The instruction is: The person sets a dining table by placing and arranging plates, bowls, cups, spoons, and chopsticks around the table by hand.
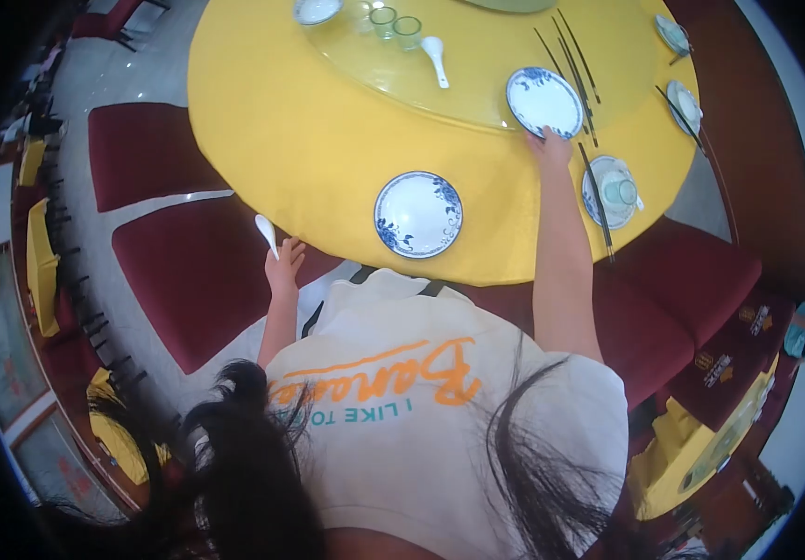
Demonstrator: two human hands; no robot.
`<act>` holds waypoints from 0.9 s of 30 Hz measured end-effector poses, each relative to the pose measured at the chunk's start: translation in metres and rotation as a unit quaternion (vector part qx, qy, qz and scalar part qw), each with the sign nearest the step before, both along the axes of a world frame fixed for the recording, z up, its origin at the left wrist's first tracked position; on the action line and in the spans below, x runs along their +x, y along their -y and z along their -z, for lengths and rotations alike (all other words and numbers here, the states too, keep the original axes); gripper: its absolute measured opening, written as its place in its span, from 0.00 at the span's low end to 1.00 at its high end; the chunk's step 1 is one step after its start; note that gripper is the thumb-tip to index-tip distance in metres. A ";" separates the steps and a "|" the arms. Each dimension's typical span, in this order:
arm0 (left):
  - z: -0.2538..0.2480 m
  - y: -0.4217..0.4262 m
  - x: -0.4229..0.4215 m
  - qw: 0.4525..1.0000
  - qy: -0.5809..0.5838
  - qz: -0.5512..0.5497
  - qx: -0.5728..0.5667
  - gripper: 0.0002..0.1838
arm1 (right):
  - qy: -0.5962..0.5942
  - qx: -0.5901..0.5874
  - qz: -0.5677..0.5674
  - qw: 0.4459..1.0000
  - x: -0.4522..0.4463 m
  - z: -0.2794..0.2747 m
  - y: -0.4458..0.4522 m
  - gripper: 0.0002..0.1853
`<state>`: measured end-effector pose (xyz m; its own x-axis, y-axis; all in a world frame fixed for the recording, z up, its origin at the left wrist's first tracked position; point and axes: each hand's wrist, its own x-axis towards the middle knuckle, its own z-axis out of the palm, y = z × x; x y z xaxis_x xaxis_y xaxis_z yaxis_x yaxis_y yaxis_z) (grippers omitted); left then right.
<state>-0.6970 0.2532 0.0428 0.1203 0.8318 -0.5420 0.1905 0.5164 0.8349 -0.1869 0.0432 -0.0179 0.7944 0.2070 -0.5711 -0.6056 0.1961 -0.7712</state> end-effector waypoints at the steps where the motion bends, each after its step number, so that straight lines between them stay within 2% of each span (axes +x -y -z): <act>1: -0.003 -0.002 -0.008 1.000 -0.002 -0.015 0.001 0.14 | 0.024 -0.014 0.000 1.000 -0.008 -0.009 -0.003 0.22; 3: -0.008 -0.003 -0.026 0.999 -0.020 -0.048 0.018 0.12 | 0.071 -0.042 0.004 0.997 -0.026 -0.030 -0.002 0.22; 6: -0.006 -0.006 -0.058 0.994 -0.027 -0.102 0.035 0.11 | 0.123 -0.085 -0.052 0.987 -0.060 -0.045 -0.020 0.21; 11: -0.011 0.000 -0.104 0.981 -0.039 -0.184 0.050 0.12 | 0.079 -0.083 -0.196 0.974 -0.126 -0.056 -0.107 0.22; 20: -0.024 0.059 -0.174 0.960 -0.060 -0.268 0.059 0.16 | 0.078 -0.071 -0.379 0.919 -0.249 -0.022 -0.296 0.17; 24: -0.011 0.099 -0.205 0.954 -0.068 -0.287 0.055 0.15 | 0.086 -0.085 -0.400 0.909 -0.278 -0.008 -0.344 0.17; 27: -0.032 0.110 -0.194 0.943 -0.088 -0.319 0.022 0.15 | 0.096 -0.092 -0.388 0.912 -0.290 0.005 -0.359 0.17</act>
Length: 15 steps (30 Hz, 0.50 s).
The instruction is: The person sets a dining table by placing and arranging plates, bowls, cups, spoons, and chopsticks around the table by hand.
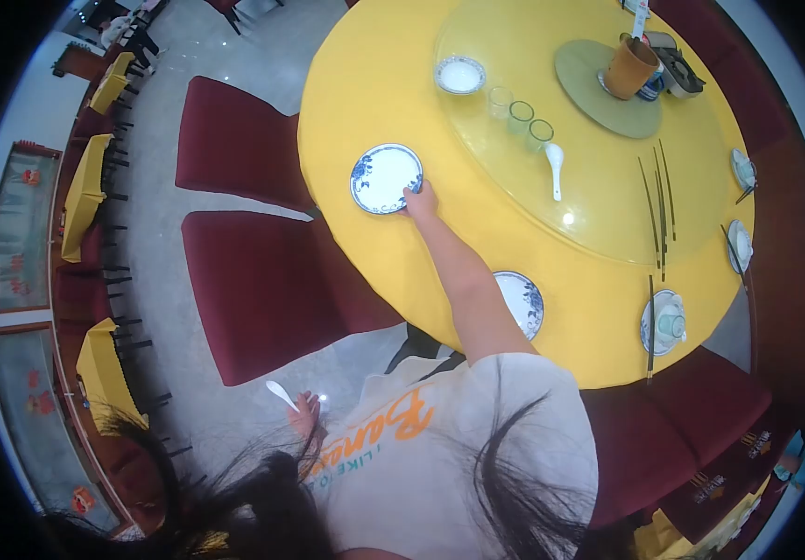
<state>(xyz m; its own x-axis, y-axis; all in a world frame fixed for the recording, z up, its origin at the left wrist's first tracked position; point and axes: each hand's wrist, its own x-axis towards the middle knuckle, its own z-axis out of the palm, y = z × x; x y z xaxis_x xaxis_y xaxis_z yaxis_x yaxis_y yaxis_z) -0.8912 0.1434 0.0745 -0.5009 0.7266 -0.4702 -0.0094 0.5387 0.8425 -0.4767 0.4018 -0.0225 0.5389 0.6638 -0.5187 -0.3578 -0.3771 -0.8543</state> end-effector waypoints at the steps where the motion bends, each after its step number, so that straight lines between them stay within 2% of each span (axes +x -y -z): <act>1: 0.000 0.000 0.000 1.000 -0.003 -0.008 0.001 0.15 | 0.004 -0.002 -0.007 1.000 0.001 0.006 -0.001 0.16; 2: 0.001 0.000 0.001 1.000 -0.004 -0.014 0.002 0.15 | 0.009 -0.005 -0.011 1.000 0.005 0.013 -0.001 0.16; 5: 0.005 -0.013 0.008 1.000 0.002 0.017 0.006 0.15 | -0.020 -0.057 -0.130 0.990 0.024 -0.006 0.013 0.18; 6: 0.006 -0.021 0.012 0.999 0.007 0.036 0.008 0.15 | 0.012 -0.061 -0.149 0.987 0.031 -0.026 0.023 0.19; 10: 0.012 -0.066 0.040 0.991 0.023 0.127 0.021 0.15 | 0.150 -0.008 -0.050 0.987 0.093 -0.032 0.060 0.18; 12: 0.013 -0.088 0.065 0.985 0.028 0.168 0.031 0.14 | 0.367 -0.028 0.001 0.930 0.147 -0.024 0.080 0.19; 14: 0.006 -0.103 0.093 0.979 0.034 0.196 0.043 0.12 | 0.515 -0.059 0.030 0.855 0.184 -0.060 0.103 0.25; 15: 0.002 -0.107 0.106 0.977 0.039 0.207 0.045 0.12 | 0.551 -0.083 0.031 0.830 0.197 -0.078 0.107 0.27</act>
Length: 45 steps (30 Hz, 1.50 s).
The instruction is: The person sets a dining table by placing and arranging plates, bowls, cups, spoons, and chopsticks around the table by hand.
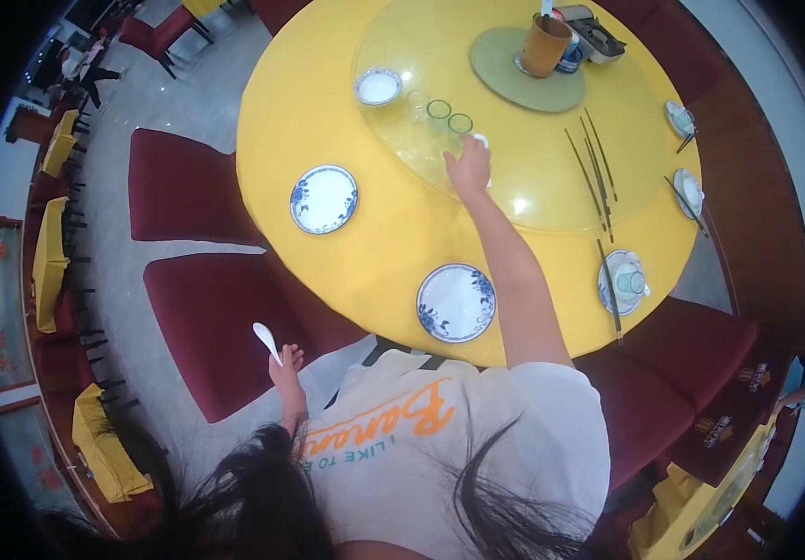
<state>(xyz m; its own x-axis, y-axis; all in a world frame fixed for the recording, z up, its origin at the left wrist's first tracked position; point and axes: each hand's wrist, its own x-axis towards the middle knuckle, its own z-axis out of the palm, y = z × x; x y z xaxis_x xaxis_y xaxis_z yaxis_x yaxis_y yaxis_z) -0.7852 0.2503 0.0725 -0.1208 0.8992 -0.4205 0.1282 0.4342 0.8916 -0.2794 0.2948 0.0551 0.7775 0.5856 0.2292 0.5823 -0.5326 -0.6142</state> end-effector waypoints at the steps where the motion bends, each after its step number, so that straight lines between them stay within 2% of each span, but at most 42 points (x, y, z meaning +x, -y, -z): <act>1: -0.005 -0.002 0.011 1.000 0.003 0.011 0.001 0.12 | 0.041 -0.022 0.011 0.999 0.012 -0.015 0.000 0.29; 2: -0.007 -0.002 0.019 1.000 0.006 0.021 0.003 0.11 | 0.081 -0.044 0.021 0.996 0.022 -0.022 -0.003 0.32; 5: -0.005 0.009 0.025 0.999 0.022 0.038 0.010 0.11 | 0.066 -0.116 -0.008 0.991 0.042 -0.024 -0.023 0.39; 8: -0.009 0.026 0.018 0.999 -0.014 0.037 -0.006 0.11 | 0.025 -0.186 -0.029 0.982 0.039 -0.026 -0.040 0.42; 11: -0.005 0.038 0.000 0.999 -0.042 0.007 -0.002 0.11 | 0.048 -0.191 0.001 0.980 0.034 -0.020 -0.047 0.42; 13: -0.005 0.047 -0.011 0.999 -0.047 -0.011 -0.004 0.13 | 0.112 -0.141 -0.010 0.984 0.030 -0.021 -0.041 0.44; 14: -0.003 0.048 -0.015 0.999 -0.045 -0.015 0.005 0.13 | 0.140 -0.120 -0.015 0.983 0.024 -0.022 -0.031 0.44; 17: 0.002 0.051 -0.020 0.999 -0.045 -0.017 0.013 0.14 | 0.092 0.014 -0.107 0.990 0.000 -0.068 0.017 0.44; 20: 0.006 0.046 -0.014 0.999 -0.043 -0.014 -0.009 0.13 | 0.077 0.032 -0.197 0.977 -0.036 -0.091 0.080 0.46; 23: 0.009 0.038 -0.001 0.999 -0.034 0.015 -0.025 0.13 | -0.013 0.008 -0.260 0.966 -0.080 -0.090 0.142 0.47; 25: 0.009 0.031 0.008 0.998 -0.026 0.045 -0.024 0.12 | -0.007 -0.027 -0.283 0.959 -0.109 -0.080 0.173 0.46; 28: 0.009 0.020 0.020 0.996 -0.012 0.085 -0.014 0.11 | -0.049 -0.071 -0.291 0.953 -0.138 -0.067 0.203 0.45; 34: 0.010 0.005 0.032 0.991 0.000 0.132 -0.004 0.10 | -0.046 -0.066 -0.253 0.964 -0.157 -0.064 0.224 0.45; 45: 0.030 -0.002 0.048 0.985 0.013 0.173 0.018 0.11 | 0.028 -0.044 -0.140 0.989 -0.147 -0.077 0.258 0.45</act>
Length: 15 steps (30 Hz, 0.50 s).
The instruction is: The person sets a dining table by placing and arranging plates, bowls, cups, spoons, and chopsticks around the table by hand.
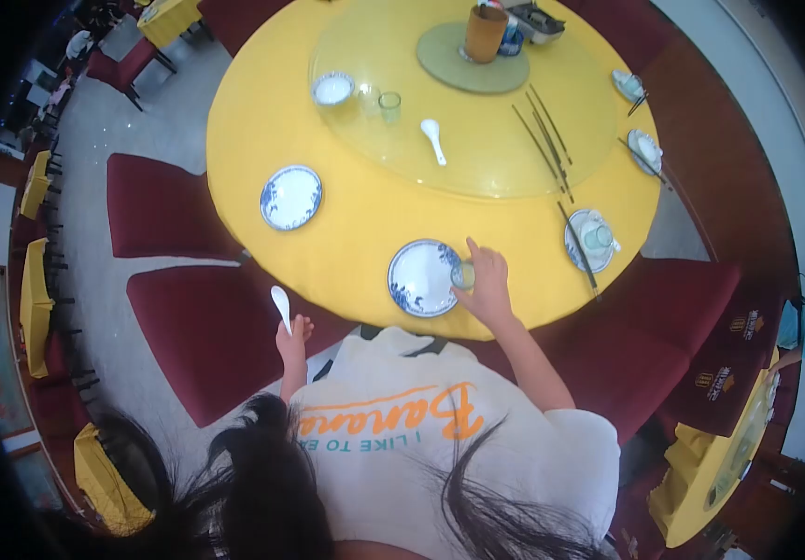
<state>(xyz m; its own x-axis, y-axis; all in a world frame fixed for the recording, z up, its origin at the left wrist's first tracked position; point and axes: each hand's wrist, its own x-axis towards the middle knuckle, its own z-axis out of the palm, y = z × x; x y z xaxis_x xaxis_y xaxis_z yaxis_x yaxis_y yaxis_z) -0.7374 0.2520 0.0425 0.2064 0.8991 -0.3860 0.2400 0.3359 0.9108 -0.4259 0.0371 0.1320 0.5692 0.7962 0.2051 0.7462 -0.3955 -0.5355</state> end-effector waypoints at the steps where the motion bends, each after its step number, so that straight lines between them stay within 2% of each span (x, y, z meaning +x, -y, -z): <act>1: 0.000 -0.002 0.003 1.000 -0.008 0.004 -0.001 0.10 | -0.004 -0.003 0.005 1.000 -0.002 0.000 0.004 0.45; 4: -0.008 -0.008 0.016 1.000 -0.023 0.008 0.004 0.10 | 0.000 -0.010 0.020 1.000 -0.008 0.000 0.012 0.46; 7: -0.009 -0.039 0.047 0.995 -0.054 0.067 0.052 0.10 | 0.001 -0.013 0.042 0.999 -0.011 -0.006 0.018 0.46; 10: -0.008 -0.092 0.097 0.992 -0.029 0.090 0.088 0.12 | 0.002 -0.009 0.098 0.995 -0.011 -0.007 0.027 0.45; 12: -0.016 -0.134 0.137 0.993 0.026 0.102 0.048 0.14 | 0.003 -0.014 0.145 0.989 -0.010 -0.008 0.034 0.45; 14: -0.027 -0.167 0.183 0.996 0.079 0.046 0.023 0.17 | 0.008 -0.019 0.215 0.976 -0.011 -0.002 0.041 0.45; 15: -0.033 -0.179 0.203 0.997 0.068 0.038 0.029 0.18 | 0.014 -0.017 0.251 0.968 -0.010 0.003 0.044 0.45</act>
